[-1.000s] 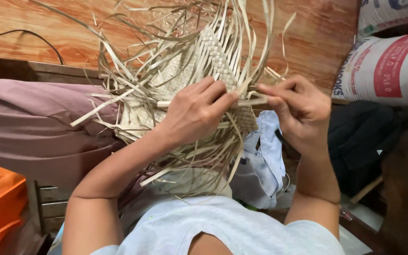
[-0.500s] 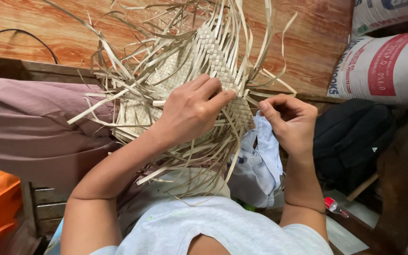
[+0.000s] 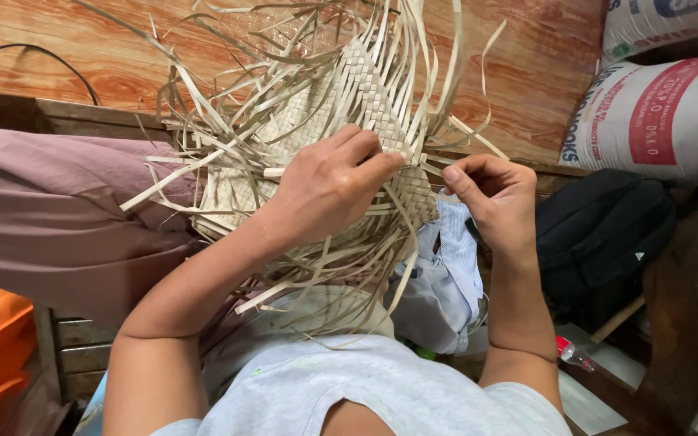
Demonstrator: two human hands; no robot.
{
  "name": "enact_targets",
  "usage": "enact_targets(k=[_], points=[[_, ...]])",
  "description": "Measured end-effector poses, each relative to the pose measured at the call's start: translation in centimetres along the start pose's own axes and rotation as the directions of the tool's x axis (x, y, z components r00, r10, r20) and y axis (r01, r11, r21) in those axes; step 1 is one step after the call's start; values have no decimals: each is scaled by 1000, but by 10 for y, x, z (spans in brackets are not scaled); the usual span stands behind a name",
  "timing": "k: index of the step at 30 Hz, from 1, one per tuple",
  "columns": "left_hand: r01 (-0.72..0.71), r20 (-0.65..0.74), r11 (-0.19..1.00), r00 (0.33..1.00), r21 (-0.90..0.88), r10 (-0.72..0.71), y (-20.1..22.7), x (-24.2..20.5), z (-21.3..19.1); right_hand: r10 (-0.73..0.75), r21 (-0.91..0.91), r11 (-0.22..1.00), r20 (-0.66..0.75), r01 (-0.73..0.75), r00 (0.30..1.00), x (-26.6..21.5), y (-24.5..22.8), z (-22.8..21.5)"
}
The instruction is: A person is weaving a hat using dried plant fibers, carefully interlacing strands to build the structure.
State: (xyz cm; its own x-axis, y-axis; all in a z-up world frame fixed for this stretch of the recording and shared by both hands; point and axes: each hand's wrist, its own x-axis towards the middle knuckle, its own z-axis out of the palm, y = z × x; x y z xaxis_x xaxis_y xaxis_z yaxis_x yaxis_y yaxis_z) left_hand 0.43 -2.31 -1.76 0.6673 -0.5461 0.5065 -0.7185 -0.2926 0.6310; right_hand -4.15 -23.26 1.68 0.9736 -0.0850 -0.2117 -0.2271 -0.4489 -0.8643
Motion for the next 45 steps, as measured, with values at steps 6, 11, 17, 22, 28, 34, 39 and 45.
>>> enact_targets(k=[6, 11, 17, 22, 28, 34, 39, 45], points=[[-12, -19, 1000, 1000, -4, 12, -3, -3, 4, 27, 2, 1000, 8, -27, 1000, 1, 4, -1], [-28, 3, 992, 1000, 121, 28, -3, -6, 4, 50, 29, 998, 8, -51, 999, 3, -1, 0], [-21, 16, 994, 1000, 103, 19, -2, -10, 6, 70, 35, 997, 7, -70, 998, 4, -1, 2], [-7, 23, 995, 1000, 96, 5, 2, -8, -1, 71, 26, 997, 4, -71, 997, 4, -1, 2], [-10, 16, 997, 1000, 82, 9, 1, -9, 0, 74, -36, 997, 58, -72, 996, 4, -13, -1], [52, -22, 993, 999, 110, -50, 9, -17, 5, 60, -61, 997, 130, -52, 990, 15, -27, 4], [119, -135, 993, 984, 22, -115, 13, -24, 10, 52, -149, 989, 176, -26, 983, 23, -36, 1], [155, -189, 985, 968, -71, -166, 15, -27, 18, 54, -204, 979, 233, -6, 971, 30, -36, -9]])
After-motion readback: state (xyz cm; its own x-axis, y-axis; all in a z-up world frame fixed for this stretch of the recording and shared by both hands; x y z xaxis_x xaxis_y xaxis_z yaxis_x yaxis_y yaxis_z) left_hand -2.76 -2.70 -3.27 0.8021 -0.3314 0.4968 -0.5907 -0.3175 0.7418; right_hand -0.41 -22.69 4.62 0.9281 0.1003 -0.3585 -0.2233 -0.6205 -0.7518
